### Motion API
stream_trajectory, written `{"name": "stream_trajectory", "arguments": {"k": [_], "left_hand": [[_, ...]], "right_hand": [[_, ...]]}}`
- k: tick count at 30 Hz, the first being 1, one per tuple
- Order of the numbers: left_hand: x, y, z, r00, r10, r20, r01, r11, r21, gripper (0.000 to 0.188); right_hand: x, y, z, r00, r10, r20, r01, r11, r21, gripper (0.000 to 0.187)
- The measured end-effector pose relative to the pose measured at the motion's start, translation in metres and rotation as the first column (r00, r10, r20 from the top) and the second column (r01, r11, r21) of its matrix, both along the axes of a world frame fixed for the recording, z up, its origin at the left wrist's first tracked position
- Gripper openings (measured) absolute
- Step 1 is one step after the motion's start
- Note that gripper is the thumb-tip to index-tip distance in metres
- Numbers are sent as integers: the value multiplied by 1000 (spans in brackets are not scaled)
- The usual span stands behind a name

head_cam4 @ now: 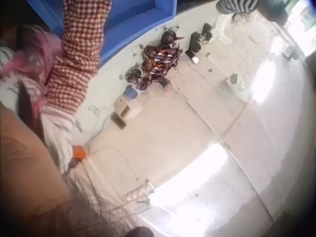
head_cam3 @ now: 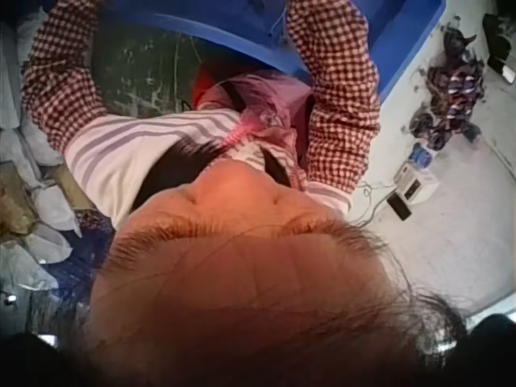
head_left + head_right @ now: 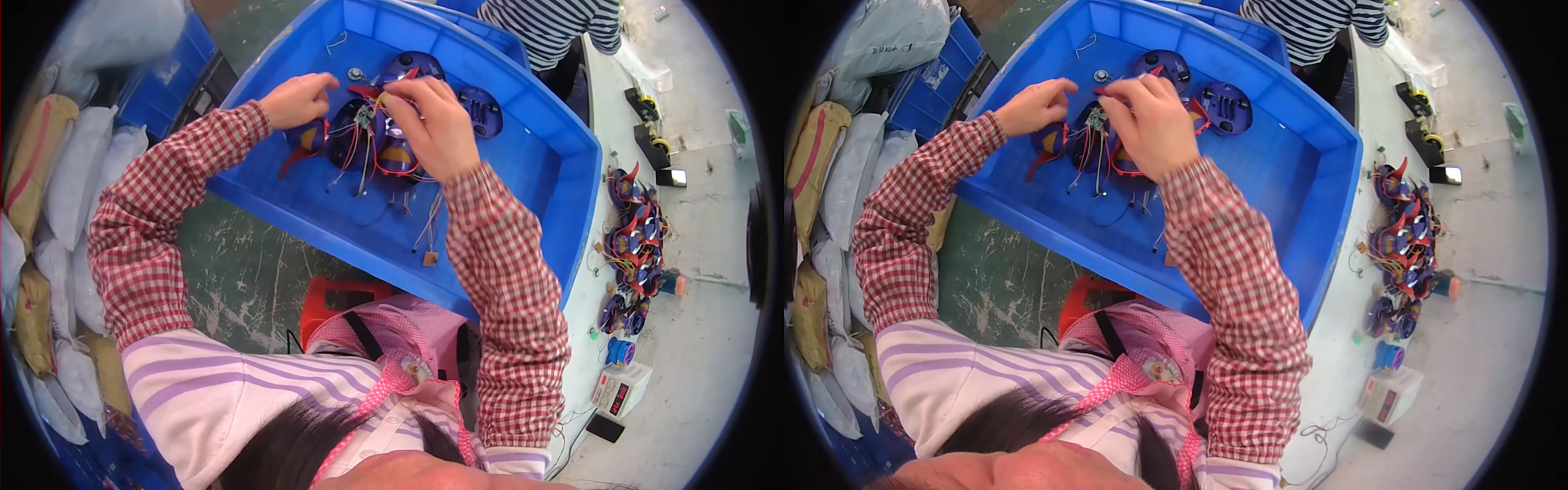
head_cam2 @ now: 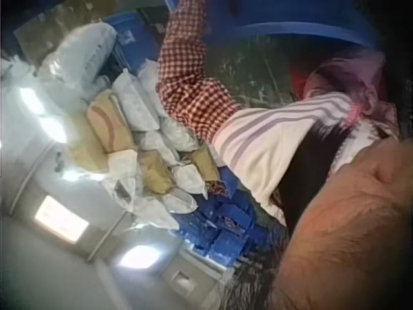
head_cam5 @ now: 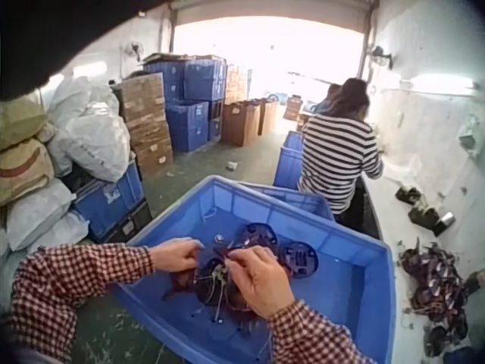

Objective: Assembling and testing small toy components at an industrial workbench.

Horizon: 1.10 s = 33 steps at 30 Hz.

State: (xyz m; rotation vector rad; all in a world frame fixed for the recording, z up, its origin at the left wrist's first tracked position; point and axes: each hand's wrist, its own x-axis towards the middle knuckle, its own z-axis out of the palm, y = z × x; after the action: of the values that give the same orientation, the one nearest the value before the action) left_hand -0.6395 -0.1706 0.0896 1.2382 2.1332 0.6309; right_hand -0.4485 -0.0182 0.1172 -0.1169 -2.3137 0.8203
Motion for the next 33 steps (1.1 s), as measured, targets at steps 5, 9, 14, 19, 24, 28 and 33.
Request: {"name": "stream_trajectory", "arguments": {"k": [5, 9, 14, 19, 24, 28, 33], "left_hand": [[-12, -8, -7, 847, -392, -359, 343, 919, -193, 74], [-4, -13, -7, 804, -480, -350, 386, 870, -307, 73], [0, -16, -4, 782, -492, -383, 378, 863, -336, 68], [1, -22, -5, 790, -455, -412, 329, 880, -342, 60], [-4, -28, 12, 860, -329, -389, 331, 941, -63, 47], [-6, -20, 106, 870, -215, -444, 376, 871, 314, 50], [28, 5, 215, 719, 200, -666, 193, 863, 467, 52]], "right_hand": [[-74, -2, -12, 950, -93, 298, 20, 971, 240, 21], [-95, -11, -7, 675, -285, 680, -15, 917, 399, 26], [-87, -2, 1, 392, -285, 874, -133, 923, 361, 30], [-51, 33, -2, 787, -242, 567, 232, 968, 91, 19], [-1, 59, 27, 985, -170, -17, 120, 760, -638, 19], [76, 72, 77, 925, -356, -130, 145, 649, -747, 20], [167, 67, 129, 795, -509, -329, 37, 583, -812, 17]]}}
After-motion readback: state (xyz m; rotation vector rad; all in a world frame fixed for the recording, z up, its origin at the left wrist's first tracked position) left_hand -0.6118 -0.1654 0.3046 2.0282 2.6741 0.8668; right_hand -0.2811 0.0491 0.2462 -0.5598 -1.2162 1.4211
